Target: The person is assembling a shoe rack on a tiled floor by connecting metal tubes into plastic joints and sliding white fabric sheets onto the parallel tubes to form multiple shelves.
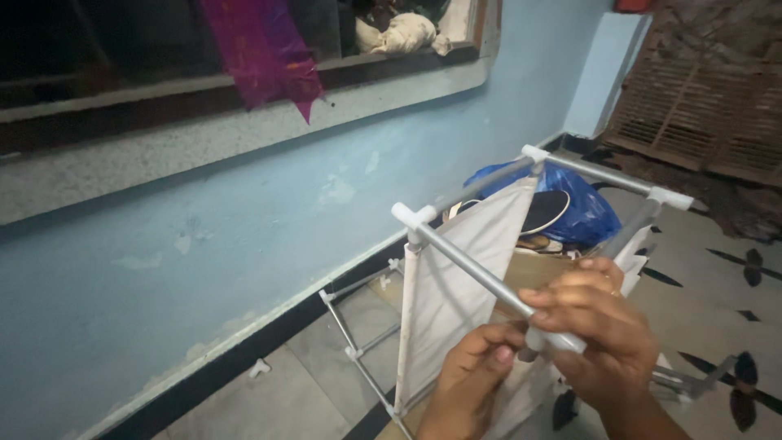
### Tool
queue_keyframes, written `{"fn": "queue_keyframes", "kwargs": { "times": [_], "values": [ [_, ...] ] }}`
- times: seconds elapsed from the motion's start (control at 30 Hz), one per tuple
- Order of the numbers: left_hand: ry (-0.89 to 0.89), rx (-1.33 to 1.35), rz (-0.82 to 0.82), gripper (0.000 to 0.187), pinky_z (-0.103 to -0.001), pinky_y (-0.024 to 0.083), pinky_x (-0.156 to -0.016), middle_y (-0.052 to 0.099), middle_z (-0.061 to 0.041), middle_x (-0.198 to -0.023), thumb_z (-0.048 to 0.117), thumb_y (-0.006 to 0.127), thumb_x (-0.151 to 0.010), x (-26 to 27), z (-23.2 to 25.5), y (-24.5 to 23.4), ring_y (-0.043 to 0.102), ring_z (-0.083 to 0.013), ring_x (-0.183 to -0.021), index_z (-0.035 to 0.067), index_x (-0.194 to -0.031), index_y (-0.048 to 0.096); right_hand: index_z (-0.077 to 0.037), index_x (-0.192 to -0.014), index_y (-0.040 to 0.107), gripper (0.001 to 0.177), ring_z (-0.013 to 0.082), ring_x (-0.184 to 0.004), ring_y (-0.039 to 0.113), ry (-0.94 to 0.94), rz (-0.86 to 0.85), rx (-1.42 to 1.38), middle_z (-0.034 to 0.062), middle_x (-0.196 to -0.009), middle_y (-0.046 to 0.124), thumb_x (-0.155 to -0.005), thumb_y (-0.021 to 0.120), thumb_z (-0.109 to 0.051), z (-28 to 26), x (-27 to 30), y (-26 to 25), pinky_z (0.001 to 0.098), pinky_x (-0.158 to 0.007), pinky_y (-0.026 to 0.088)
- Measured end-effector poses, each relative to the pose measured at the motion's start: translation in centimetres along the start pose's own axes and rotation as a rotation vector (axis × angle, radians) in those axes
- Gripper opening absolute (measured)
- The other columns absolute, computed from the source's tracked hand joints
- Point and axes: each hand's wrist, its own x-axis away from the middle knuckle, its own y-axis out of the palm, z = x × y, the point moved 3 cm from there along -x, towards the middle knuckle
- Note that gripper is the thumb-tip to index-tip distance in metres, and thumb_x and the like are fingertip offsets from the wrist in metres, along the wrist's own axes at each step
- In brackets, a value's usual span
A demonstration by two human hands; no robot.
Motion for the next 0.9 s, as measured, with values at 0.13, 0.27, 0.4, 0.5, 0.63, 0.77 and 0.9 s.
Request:
{"fn": "queue_keyframes", "kwargs": {
  "times": [0.13, 0.27, 0.4, 0.5, 0.63, 0.77, 0.9],
  "values": [
    [0.058, -0.325, 0.008, 0.015, -0.03, 0.047, -0.102, 0.068, -0.009, -0.119, 0.006, 0.062, -0.103, 0.4, 2.5, 1.5, 0.062, -0.0147, -0.112, -0.001, -0.116, 0.066, -0.015, -0.107, 0.075, 0.04, 0.0152, -0.103, 0.069, 0.01, 0.01, -0.037, 0.0036, -0.109, 0.077, -0.099, 0.066, -0.053, 0.1, 0.5, 0.0, 0.0347, -0.114, 0.032],
    [0.353, -0.853, -0.048, 0.015, -0.035, 0.062, -0.089, 0.077, -0.016, -0.113, -0.007, 0.066, -0.096, 1.1, 6.6, 3.8, 0.077, -0.0244, -0.103, -0.002, -0.109, 0.071, -0.015, -0.106, 0.075, 0.041, 0.0144, -0.102, 0.07, 0.02, 0.024, -0.047, 0.0035, -0.108, 0.077, -0.1, 0.066, -0.054, 0.2, 0.5, 0.1, 0.0347, -0.115, 0.033],
    [0.543, -1.149, -0.064, 0.013, -0.034, 0.062, -0.08, 0.077, -0.013, -0.101, -0.006, 0.069, -0.095, 1.5, 8.0, 5.4, 0.079, -0.0259, -0.091, 0.001, -0.105, 0.071, -0.014, -0.104, 0.074, 0.041, 0.0163, -0.104, 0.068, 0.026, 0.038, -0.023, 0.005, -0.108, 0.077, -0.1, 0.066, -0.054, -0.1, 0.4, 0.1, 0.0361, -0.116, 0.031],
    [0.706, -1.34, -0.065, 0.022, -0.034, 0.06, -0.079, 0.076, -0.011, -0.102, -0.007, 0.072, -0.089, 1.6, 7.8, 5.6, 0.077, -0.0273, -0.09, 0.004, -0.108, 0.07, -0.013, -0.103, 0.074, 0.042, 0.0163, -0.103, 0.069, 0.025, 0.041, -0.018, 0.0052, -0.107, 0.077, -0.101, 0.064, -0.054, -0.3, 0.3, 0.0, 0.0356, -0.115, 0.032],
    [0.819, -1.488, -0.105, 0.031, -0.038, 0.059, -0.077, 0.072, -0.011, -0.098, -0.007, 0.069, -0.087, 1.6, 7.4, 5.5, 0.074, -0.0282, -0.087, 0.004, -0.116, 0.067, -0.012, -0.102, 0.074, 0.042, 0.0169, -0.1, 0.068, 0.034, 0.047, -0.011, 0.0069, -0.106, 0.077, -0.101, 0.064, -0.052, -0.4, 0.3, 0.1, 0.037, -0.114, 0.032],
    [0.906, -1.519, -0.008, 0.031, -0.037, 0.058, -0.077, 0.073, -0.01, -0.102, -0.004, 0.063, -0.088, 1.4, 5.9, 5.7, 0.075, -0.0276, -0.091, 0.003, -0.118, 0.065, -0.012, -0.102, 0.074, 0.042, 0.0174, -0.099, 0.069, 0.032, 0.057, -0.018, 0.007, -0.107, 0.077, -0.102, 0.063, -0.052, -0.4, 0.2, 0.3, 0.0365, -0.112, 0.032],
    [0.918, -1.547, 0.067, 0.032, -0.04, 0.056, -0.071, 0.072, -0.014, -0.098, -0.004, 0.062, -0.085, 1.5, 4.3, 5.6, 0.073, -0.0296, -0.085, 0.002, -0.116, 0.067, -0.012, -0.102, 0.073, 0.042, 0.0165, -0.098, 0.069, 0.035, 0.055, -0.021, 0.006, -0.106, 0.077, -0.104, 0.061, -0.052, -0.7, 0.0, 0.4, 0.0357, -0.111, 0.032]
  ]
}}
